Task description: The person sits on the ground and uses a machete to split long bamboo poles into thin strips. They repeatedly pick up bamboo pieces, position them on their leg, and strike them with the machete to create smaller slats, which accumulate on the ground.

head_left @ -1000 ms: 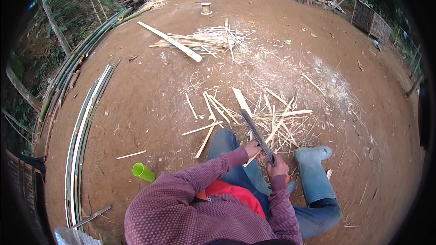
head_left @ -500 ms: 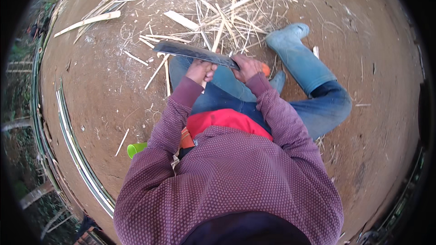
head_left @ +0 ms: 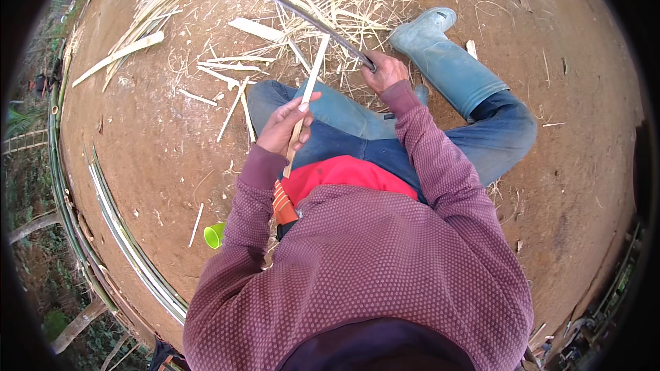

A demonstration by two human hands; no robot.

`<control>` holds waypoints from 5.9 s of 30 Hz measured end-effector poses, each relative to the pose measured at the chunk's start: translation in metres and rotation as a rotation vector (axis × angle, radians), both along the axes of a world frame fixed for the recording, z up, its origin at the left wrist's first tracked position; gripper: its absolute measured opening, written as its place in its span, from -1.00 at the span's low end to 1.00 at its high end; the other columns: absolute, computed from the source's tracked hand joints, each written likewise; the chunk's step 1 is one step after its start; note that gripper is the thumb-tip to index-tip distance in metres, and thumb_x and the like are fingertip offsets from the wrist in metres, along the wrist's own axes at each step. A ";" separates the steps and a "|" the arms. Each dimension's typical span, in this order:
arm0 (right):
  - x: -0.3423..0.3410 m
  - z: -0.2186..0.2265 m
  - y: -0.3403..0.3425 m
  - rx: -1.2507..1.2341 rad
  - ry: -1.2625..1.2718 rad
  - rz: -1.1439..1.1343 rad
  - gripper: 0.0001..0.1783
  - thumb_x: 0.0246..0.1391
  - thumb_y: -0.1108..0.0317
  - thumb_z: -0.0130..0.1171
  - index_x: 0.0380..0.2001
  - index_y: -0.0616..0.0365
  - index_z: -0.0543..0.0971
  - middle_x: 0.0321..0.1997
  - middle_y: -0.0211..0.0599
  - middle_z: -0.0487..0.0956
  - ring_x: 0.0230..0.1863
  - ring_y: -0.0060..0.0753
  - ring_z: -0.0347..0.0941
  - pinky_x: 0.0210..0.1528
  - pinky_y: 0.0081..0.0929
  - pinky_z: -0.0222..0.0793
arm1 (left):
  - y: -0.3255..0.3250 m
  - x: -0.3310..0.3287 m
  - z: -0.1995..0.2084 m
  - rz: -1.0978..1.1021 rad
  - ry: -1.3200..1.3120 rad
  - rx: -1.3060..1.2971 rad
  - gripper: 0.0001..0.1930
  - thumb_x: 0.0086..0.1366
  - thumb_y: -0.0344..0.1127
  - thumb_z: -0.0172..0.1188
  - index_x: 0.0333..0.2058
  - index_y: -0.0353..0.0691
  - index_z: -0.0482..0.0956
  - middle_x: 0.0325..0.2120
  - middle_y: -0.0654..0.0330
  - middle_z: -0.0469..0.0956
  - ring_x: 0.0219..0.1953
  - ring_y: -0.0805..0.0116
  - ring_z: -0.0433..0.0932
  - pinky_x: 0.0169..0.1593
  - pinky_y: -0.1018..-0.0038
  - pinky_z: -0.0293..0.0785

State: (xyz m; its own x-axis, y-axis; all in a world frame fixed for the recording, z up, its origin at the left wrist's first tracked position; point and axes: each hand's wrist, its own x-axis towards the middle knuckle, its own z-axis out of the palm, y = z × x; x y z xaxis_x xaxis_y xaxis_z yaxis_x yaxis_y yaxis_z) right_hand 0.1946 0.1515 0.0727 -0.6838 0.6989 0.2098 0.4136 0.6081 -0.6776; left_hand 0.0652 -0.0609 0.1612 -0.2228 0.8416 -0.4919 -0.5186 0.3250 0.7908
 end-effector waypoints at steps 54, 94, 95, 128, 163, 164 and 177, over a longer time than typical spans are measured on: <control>0.010 -0.027 -0.005 -0.223 -0.342 0.080 -0.50 -0.26 0.16 0.21 -0.13 -0.04 0.51 -0.27 -0.14 0.56 -0.24 -0.07 0.50 -0.20 -0.19 0.41 | 0.009 -0.012 -0.019 0.072 -0.202 0.012 -0.47 0.32 -0.20 -0.06 0.21 -0.19 0.05 -0.64 0.44 0.18 -0.74 0.71 0.12 -0.71 0.75 0.09; -0.022 0.079 -0.107 -0.817 0.299 0.613 -0.78 0.00 0.40 0.21 -0.31 0.33 0.51 -0.52 -0.30 0.56 -0.59 -0.61 0.42 -0.53 -0.65 0.35 | -0.010 -0.012 0.002 1.038 -0.338 0.846 -0.73 0.28 -0.47 -0.07 -0.03 -0.17 0.26 -0.17 0.03 0.41 -0.02 0.14 0.42 0.13 0.22 0.33; -0.022 0.083 -0.106 -0.831 0.289 0.618 -0.78 -0.01 0.40 0.22 -0.32 0.33 0.51 -0.53 -0.30 0.56 -0.59 -0.61 0.42 -0.53 -0.65 0.35 | -0.015 -0.015 0.003 1.031 -0.290 0.785 -0.74 0.29 -0.45 -0.08 -0.04 -0.19 0.26 -0.14 0.01 0.42 -0.01 0.14 0.42 0.12 0.24 0.34; -0.012 -0.049 0.023 -0.916 0.267 0.040 -0.79 0.01 0.32 0.20 -0.55 0.25 0.50 -0.71 -0.42 0.42 -0.76 -0.62 0.30 -0.74 -0.63 0.18 | 0.036 -0.081 -0.013 0.758 0.719 0.344 -0.83 0.21 -0.38 0.14 -0.24 -0.30 0.49 -0.41 0.25 0.52 -0.38 0.54 0.51 -0.30 0.60 0.50; -0.034 -0.053 -0.018 -0.282 -0.295 0.397 -0.68 -0.01 0.16 0.02 -0.37 0.19 0.59 -0.53 0.06 0.53 -0.48 0.06 0.49 -0.32 -0.13 0.41 | 0.042 -0.079 -0.115 0.575 1.233 0.075 -0.85 0.10 -0.53 0.19 -0.30 -0.32 0.57 -0.37 0.17 0.57 -0.34 0.45 0.55 -0.21 0.58 0.48; -0.034 -0.059 -0.017 -0.283 -0.312 0.388 -0.68 -0.01 0.17 0.02 -0.37 0.19 0.59 -0.53 0.06 0.53 -0.48 0.06 0.49 -0.32 -0.13 0.41 | 0.041 -0.082 -0.115 0.571 1.244 0.077 -0.85 0.11 -0.51 0.19 -0.30 -0.33 0.57 -0.37 0.17 0.57 -0.33 0.47 0.54 -0.21 0.57 0.48; -0.027 -0.059 -0.010 -0.178 -0.361 0.370 -0.67 -0.06 0.18 0.06 -0.49 0.28 0.57 -0.55 0.10 0.53 -0.45 0.06 0.50 -0.34 -0.13 0.43 | 0.032 -0.096 -0.130 0.702 1.146 0.016 -0.84 0.12 -0.48 0.20 -0.28 -0.30 0.57 -0.39 0.16 0.57 -0.36 0.46 0.53 -0.23 0.56 0.47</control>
